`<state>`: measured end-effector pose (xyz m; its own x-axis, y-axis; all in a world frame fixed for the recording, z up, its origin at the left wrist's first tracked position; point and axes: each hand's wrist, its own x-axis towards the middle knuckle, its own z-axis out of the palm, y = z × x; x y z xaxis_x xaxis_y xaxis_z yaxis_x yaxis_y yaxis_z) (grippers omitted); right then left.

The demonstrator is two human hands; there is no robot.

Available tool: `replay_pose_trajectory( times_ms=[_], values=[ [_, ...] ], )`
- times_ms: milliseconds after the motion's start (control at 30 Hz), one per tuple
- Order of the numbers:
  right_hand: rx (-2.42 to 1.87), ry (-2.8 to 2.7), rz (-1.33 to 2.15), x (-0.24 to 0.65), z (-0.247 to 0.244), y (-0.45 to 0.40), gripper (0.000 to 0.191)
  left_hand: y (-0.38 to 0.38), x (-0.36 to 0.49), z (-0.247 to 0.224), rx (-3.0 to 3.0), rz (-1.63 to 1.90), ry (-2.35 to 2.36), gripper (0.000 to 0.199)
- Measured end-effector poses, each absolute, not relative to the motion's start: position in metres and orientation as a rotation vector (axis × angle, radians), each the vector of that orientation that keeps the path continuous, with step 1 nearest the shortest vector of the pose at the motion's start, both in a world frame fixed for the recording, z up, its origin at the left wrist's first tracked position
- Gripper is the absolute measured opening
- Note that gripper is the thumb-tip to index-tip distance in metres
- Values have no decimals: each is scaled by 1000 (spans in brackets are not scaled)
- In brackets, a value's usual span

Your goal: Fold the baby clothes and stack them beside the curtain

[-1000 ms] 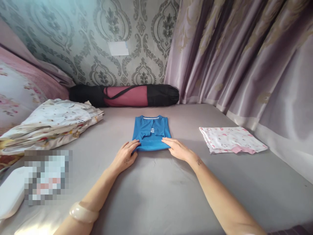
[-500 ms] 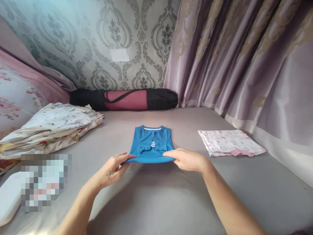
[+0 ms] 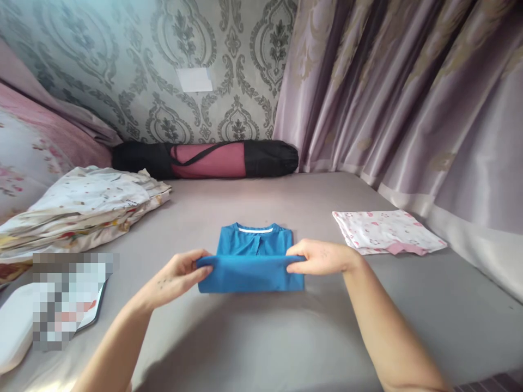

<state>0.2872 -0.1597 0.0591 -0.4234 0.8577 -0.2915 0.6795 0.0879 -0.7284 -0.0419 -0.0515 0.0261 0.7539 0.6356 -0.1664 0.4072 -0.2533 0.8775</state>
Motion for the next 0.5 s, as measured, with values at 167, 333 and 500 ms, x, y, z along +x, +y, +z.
replay_pose_trajectory(
  times_ms=[167,333,500],
  values=[
    [-1607,-1545,1346,301,28,-141,27,-24,-6,12,1648,534,975,40],
    [-1752,-1250,1098,301,-5,-121,26,-1,29,-11,1604,718,1150,46],
    [-2034,-1286,518,302,-39,-105,27,17,43,-43,1752,804,1334,46]
  ],
)
